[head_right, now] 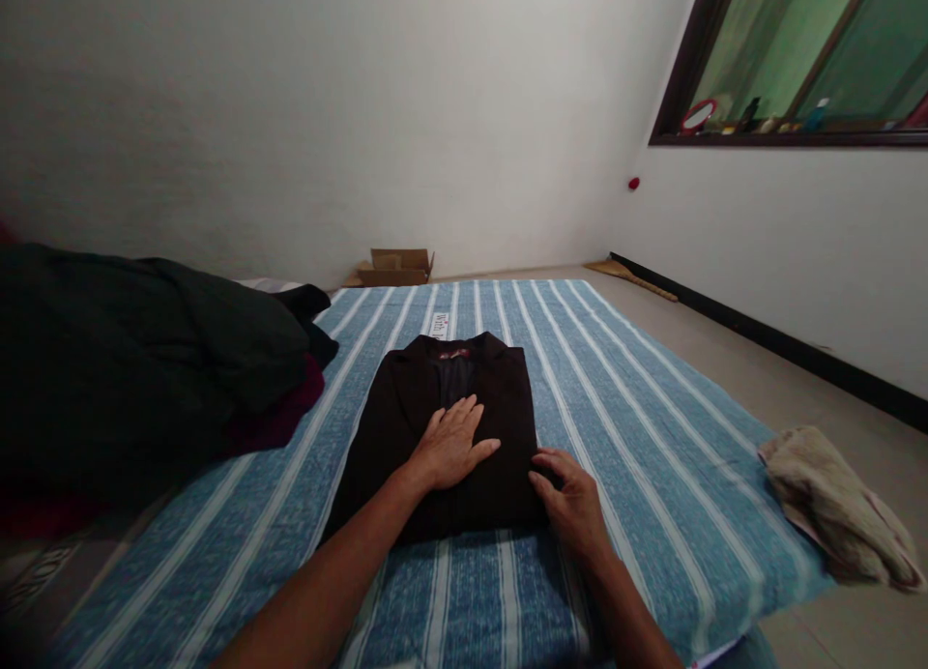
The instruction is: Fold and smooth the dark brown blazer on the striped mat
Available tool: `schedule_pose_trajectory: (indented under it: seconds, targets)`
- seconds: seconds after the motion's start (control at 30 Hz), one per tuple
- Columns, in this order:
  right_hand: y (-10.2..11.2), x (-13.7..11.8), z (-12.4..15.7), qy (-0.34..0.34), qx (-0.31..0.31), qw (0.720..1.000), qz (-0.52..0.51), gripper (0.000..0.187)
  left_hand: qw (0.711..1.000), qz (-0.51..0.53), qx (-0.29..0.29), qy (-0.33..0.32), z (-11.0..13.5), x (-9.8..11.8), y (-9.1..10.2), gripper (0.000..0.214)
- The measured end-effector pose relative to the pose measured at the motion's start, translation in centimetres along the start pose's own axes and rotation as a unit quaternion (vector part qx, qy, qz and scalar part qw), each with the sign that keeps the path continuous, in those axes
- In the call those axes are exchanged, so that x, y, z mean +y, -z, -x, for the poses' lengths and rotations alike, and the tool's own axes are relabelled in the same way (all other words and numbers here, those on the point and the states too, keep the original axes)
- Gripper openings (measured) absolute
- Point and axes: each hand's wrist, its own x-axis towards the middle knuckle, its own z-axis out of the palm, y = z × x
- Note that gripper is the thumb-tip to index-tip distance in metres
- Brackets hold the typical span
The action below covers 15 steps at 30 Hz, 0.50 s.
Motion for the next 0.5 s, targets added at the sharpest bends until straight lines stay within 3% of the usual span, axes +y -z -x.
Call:
schedule_pose_trajectory:
  seconds: [0.27,0.5]
  targets:
    - [-0.68,-0.01,-0.11,0.040,-0.016,0.995,0.088,0.020,1.000,0.000,-0.002,0.000,0.27,0.08,0.13,0.073]
    - [-0.43,-0.34,0.24,-0.001,0.031,0.993,0.113,0.025,1.000,0.007,-0.017,0.002,0.22,-0.22,-0.12,0.075]
